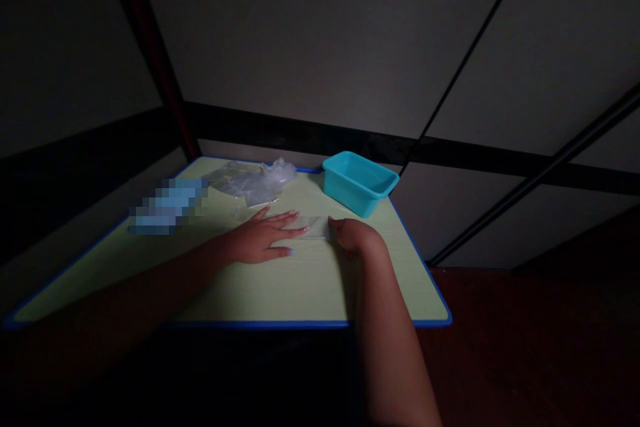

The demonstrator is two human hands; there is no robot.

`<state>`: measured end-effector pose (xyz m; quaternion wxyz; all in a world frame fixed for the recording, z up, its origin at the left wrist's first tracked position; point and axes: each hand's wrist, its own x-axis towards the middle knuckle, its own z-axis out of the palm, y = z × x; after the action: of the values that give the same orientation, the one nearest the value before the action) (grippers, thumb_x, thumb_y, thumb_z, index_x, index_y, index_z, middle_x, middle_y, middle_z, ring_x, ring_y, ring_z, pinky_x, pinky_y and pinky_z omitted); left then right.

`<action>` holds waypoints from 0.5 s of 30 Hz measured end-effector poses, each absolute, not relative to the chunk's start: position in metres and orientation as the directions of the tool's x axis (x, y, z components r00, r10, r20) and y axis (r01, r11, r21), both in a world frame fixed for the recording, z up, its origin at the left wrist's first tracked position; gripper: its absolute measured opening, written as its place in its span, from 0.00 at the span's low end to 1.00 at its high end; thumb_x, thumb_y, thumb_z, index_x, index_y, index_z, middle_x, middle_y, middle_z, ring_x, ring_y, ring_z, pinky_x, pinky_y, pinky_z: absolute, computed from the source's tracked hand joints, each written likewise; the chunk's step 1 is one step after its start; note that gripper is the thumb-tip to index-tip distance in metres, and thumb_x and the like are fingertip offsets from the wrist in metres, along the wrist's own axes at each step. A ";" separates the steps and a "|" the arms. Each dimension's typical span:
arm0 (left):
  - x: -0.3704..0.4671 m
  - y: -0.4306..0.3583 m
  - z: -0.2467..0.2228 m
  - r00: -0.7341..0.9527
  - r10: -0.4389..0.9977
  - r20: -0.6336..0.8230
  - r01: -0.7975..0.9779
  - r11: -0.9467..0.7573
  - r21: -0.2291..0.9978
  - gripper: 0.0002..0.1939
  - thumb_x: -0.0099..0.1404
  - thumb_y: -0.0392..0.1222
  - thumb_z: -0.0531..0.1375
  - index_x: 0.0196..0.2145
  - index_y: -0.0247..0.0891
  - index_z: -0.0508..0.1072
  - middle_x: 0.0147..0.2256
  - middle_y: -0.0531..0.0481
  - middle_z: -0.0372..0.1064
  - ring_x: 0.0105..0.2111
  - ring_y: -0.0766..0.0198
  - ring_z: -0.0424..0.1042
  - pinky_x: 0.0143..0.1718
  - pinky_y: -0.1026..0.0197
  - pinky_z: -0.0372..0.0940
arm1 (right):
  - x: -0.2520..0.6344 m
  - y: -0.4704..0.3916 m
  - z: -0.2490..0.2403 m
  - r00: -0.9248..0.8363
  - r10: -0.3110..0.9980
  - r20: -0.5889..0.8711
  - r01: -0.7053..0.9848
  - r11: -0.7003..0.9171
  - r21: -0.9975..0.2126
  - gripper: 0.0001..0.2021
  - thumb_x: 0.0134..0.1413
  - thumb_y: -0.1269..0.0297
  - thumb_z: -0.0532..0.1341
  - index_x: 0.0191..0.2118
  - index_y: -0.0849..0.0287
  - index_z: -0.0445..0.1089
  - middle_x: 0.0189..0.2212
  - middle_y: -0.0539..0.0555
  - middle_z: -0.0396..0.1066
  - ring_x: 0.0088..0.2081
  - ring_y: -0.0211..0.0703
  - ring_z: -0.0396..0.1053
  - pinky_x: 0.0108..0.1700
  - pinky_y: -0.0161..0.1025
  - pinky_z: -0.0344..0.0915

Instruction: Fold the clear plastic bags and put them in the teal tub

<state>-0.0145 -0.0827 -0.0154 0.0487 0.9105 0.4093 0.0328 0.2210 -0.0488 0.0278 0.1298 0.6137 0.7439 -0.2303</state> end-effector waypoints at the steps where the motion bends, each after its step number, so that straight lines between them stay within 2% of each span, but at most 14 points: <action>1: -0.015 -0.083 -0.016 0.662 0.749 0.018 0.743 -0.659 0.113 0.27 0.67 0.58 0.46 0.62 0.57 0.46 0.65 0.47 0.36 0.63 0.52 0.41 0.56 0.35 0.32 | 0.221 -0.049 0.028 -0.211 0.855 -0.473 0.973 0.137 -0.187 0.28 0.58 0.70 0.47 0.64 0.49 0.45 0.27 0.55 0.75 0.21 0.41 0.71 0.28 0.36 0.67; 4: -0.015 -0.082 -0.017 0.661 0.750 0.024 0.745 -0.659 0.105 0.28 0.67 0.59 0.45 0.62 0.57 0.46 0.65 0.47 0.36 0.63 0.51 0.40 0.57 0.36 0.32 | 0.220 -0.051 0.030 -0.196 0.862 -0.467 0.974 0.115 -0.197 0.27 0.60 0.68 0.47 0.64 0.49 0.45 0.27 0.55 0.75 0.21 0.41 0.71 0.29 0.36 0.67; 10: -0.015 -0.081 -0.018 0.672 0.740 0.035 0.733 -0.671 0.112 0.28 0.66 0.59 0.45 0.62 0.57 0.46 0.65 0.48 0.35 0.63 0.51 0.40 0.57 0.37 0.32 | 0.218 -0.051 0.031 -0.197 0.859 -0.472 0.977 0.133 -0.164 0.30 0.58 0.72 0.47 0.65 0.48 0.43 0.31 0.55 0.75 0.23 0.41 0.72 0.32 0.37 0.67; 15: -0.014 -0.083 -0.014 0.673 0.740 0.015 0.734 -0.670 0.110 0.28 0.67 0.58 0.46 0.62 0.57 0.46 0.65 0.48 0.36 0.63 0.52 0.41 0.57 0.37 0.35 | 0.218 -0.051 0.029 -0.205 0.861 -0.466 0.975 0.140 -0.172 0.30 0.58 0.72 0.47 0.65 0.49 0.43 0.30 0.56 0.75 0.22 0.41 0.71 0.31 0.37 0.67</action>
<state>-0.0141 -0.0828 -0.0137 0.0474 0.9133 0.4035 0.0290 0.2180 -0.0505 0.0293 0.1287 0.6170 0.7439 -0.2221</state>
